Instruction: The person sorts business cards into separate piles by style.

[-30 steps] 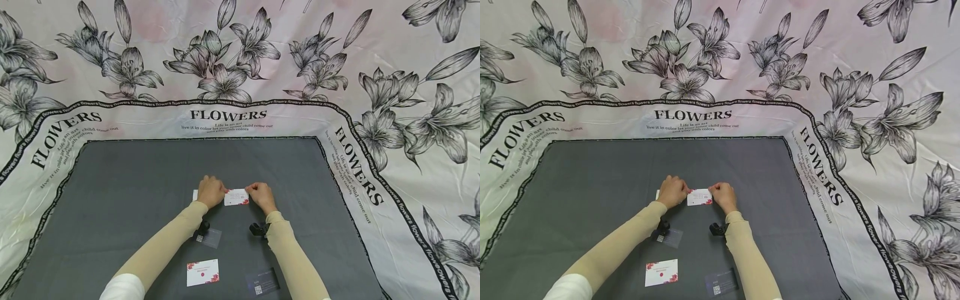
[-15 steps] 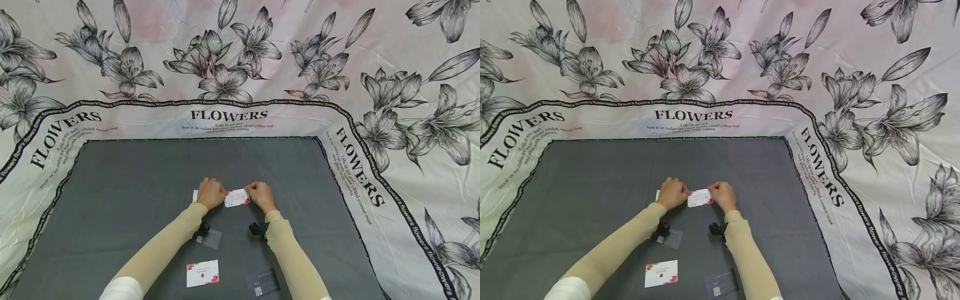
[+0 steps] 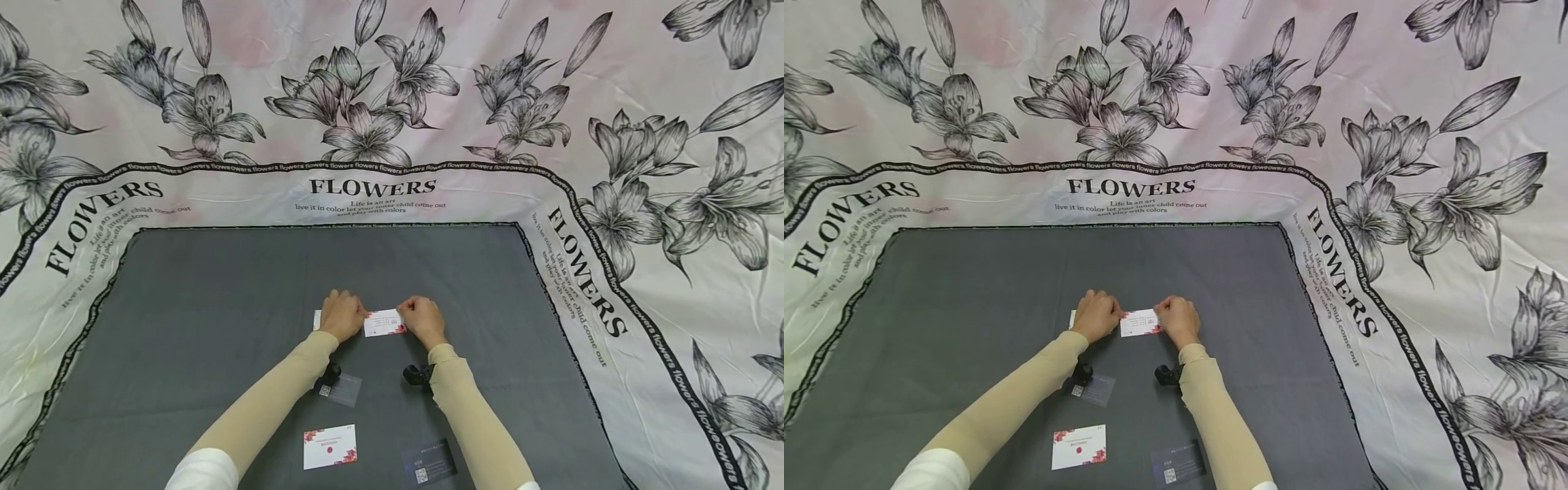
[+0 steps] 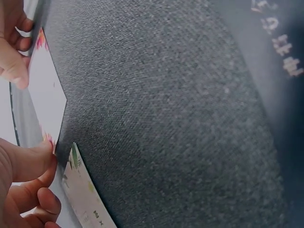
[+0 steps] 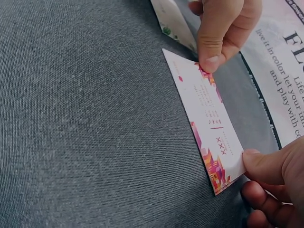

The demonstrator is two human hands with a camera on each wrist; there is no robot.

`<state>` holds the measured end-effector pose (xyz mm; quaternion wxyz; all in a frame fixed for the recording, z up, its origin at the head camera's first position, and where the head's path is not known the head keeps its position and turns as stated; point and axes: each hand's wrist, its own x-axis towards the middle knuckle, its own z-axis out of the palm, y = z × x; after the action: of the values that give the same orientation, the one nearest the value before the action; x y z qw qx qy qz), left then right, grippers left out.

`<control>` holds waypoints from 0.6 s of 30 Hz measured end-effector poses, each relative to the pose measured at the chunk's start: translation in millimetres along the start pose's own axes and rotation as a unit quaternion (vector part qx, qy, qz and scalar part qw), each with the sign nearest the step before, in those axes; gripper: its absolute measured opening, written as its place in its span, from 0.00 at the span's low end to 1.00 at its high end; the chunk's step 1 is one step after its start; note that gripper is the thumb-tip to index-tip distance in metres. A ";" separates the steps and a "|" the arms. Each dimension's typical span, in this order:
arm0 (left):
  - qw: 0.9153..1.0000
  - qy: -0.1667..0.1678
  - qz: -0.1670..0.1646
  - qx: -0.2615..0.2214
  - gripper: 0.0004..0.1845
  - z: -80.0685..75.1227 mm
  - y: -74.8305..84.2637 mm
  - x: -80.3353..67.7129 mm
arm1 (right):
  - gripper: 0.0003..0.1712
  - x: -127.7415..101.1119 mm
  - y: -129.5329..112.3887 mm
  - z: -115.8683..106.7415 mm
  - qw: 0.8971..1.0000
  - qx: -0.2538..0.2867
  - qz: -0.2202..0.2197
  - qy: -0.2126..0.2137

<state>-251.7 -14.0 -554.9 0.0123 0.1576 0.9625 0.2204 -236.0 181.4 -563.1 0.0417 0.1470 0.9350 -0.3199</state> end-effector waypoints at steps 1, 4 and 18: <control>1.000 0.000 0.000 0.001 0.09 1.7 -0.6 0.4 | 0.09 0.3 0.3 0.6 1.000 -0.001 -0.001 0.003; 1.000 -0.015 -0.007 0.004 0.09 6.4 -2.0 2.7 | 0.08 1.0 1.4 2.2 1.000 -0.005 -0.004 0.012; 1.000 -0.014 -0.015 0.020 0.06 11.9 2.2 2.7 | 0.08 -1.9 4.2 10.5 0.996 -0.047 -0.039 0.059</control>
<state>-252.5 -6.2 -564.5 0.0261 0.1462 0.9688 0.1982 -233.1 177.7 -573.6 -0.0191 0.1274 0.9549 -0.2677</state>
